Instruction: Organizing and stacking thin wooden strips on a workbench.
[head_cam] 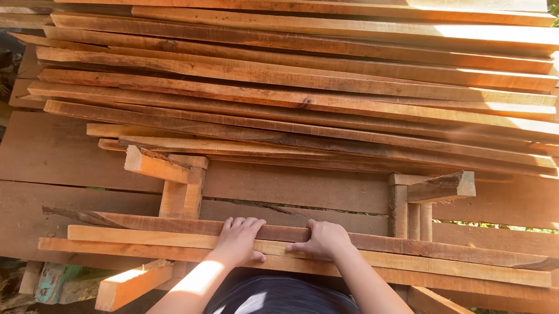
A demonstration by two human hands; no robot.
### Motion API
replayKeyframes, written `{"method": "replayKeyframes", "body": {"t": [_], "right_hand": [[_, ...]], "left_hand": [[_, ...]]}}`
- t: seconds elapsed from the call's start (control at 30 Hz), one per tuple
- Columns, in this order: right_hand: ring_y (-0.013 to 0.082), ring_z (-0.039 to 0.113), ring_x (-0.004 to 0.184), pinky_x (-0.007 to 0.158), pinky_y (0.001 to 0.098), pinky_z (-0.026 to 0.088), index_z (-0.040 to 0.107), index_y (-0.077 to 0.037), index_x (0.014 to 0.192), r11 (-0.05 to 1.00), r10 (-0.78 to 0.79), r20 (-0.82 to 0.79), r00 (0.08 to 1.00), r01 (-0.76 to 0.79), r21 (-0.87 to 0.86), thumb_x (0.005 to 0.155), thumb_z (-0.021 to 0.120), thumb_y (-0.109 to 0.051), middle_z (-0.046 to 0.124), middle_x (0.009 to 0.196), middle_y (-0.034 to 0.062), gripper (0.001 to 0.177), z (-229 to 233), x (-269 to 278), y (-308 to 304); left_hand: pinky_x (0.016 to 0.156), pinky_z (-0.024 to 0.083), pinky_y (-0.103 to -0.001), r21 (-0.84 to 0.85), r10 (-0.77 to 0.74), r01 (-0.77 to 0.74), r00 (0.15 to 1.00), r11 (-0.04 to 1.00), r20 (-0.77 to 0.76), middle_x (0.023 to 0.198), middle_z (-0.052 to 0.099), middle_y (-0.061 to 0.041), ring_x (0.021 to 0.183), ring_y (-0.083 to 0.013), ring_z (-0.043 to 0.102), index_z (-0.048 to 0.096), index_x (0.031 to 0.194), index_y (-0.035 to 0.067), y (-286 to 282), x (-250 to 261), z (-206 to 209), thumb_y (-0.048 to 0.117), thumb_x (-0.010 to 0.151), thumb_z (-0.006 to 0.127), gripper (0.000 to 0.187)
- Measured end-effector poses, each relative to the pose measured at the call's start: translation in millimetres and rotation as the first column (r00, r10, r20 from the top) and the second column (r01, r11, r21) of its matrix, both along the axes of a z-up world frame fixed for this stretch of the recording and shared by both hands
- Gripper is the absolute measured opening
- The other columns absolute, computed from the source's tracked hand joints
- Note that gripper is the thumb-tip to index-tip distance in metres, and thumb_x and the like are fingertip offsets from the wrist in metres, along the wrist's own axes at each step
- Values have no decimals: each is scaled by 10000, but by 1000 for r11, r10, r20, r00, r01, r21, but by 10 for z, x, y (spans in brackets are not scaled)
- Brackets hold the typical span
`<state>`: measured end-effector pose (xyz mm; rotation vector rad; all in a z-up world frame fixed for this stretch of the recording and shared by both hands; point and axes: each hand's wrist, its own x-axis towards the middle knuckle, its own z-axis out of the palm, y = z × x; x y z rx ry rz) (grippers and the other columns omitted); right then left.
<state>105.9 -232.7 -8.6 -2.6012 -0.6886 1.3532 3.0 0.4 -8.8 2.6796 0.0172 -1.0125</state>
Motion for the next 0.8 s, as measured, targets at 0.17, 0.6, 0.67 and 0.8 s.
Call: {"method": "replayKeyframes", "body": {"t": [0.17, 0.6, 0.67, 0.8], "right_hand": [[336, 678, 1200, 996, 465, 529, 641, -181, 1235, 1000, 13, -44, 999, -14, -12, 663, 574, -955, 724, 1193, 164, 965, -64, 28, -25], [279, 715, 824, 769, 389, 559, 683, -151, 954, 934, -284, 107, 953, 250, 255, 887, 650, -620, 763, 925, 28, 475, -21, -41, -117], [263, 629, 1137, 980, 390, 498, 633, -143, 1198, 815, -410, 257, 875, 225, 535, 875, 724, -419, 639, 1288, -5, 434, -118, 109, -136], [297, 387, 1439, 1208, 486, 312, 497, -114, 1405, 913, -313, 539, 782, 92, 396, 947, 630, -473, 448, 1549, 104, 597, -266, 815, -141]], "left_hand": [[1125, 388, -578, 34, 18, -16, 999, 999, -49, 1334, 601, -26, 1307, -318, 548, 508, 1388, 236, -21, 118, -266, 496, 648, 907, 880], [936, 515, -393, -18, 64, -71, 966, 997, -250, 1052, 755, -33, 996, -252, 695, 724, 1050, 152, 96, 599, -44, 594, 666, 848, 598], [845, 568, -310, -211, 307, -349, 929, 913, -209, 1018, 763, 33, 943, -177, 716, 689, 1210, 177, 229, 657, -249, 534, 817, 763, 535], [1220, 322, -457, -129, 202, -187, 973, 974, 111, 1549, 455, 9, 1437, -198, 385, 442, 1465, 175, 412, 1258, 106, 408, 983, 599, 558]]}}
